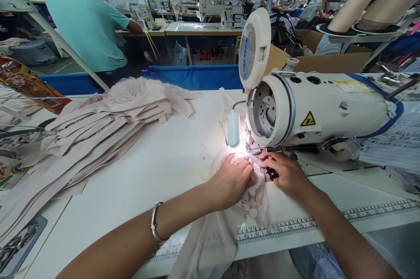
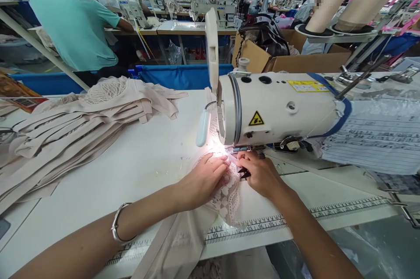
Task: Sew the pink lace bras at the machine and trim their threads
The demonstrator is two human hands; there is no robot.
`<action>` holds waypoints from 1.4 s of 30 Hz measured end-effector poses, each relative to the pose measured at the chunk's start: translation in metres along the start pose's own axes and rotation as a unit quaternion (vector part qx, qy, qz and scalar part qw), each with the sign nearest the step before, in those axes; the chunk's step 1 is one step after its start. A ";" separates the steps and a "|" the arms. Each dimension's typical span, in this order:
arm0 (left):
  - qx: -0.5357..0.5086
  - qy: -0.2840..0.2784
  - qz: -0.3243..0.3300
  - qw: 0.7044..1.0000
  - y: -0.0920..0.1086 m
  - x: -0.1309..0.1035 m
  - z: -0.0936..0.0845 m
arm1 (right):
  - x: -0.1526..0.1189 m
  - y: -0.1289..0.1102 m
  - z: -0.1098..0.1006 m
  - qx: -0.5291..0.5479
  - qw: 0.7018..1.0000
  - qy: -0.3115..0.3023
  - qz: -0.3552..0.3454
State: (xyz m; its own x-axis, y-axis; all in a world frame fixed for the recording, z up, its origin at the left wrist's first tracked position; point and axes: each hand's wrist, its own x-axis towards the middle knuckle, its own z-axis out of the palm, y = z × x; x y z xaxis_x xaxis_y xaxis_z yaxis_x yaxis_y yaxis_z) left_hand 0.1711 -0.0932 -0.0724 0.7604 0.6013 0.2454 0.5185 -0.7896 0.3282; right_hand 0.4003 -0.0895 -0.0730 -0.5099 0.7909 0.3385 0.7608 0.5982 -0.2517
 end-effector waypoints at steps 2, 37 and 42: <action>0.004 0.000 0.002 1.000 0.000 0.000 0.001 | 0.001 -0.001 -0.002 -0.007 0.999 0.006 -0.049; 0.079 0.043 0.077 0.993 -0.028 0.004 -0.008 | 0.002 0.002 0.009 -0.017 0.989 0.072 -0.127; 0.063 0.024 0.067 0.995 -0.023 0.003 -0.012 | 0.003 -0.001 0.007 0.005 0.986 0.079 -0.144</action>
State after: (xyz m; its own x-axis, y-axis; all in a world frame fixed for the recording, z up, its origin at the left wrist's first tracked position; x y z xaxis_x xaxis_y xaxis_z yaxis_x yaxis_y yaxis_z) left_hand 0.1565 -0.0721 -0.0685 0.8087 0.4916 0.3230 0.4602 -0.8708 0.1731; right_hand 0.3948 -0.0871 -0.0783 -0.6347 0.5581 0.5345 0.5887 0.7973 -0.1334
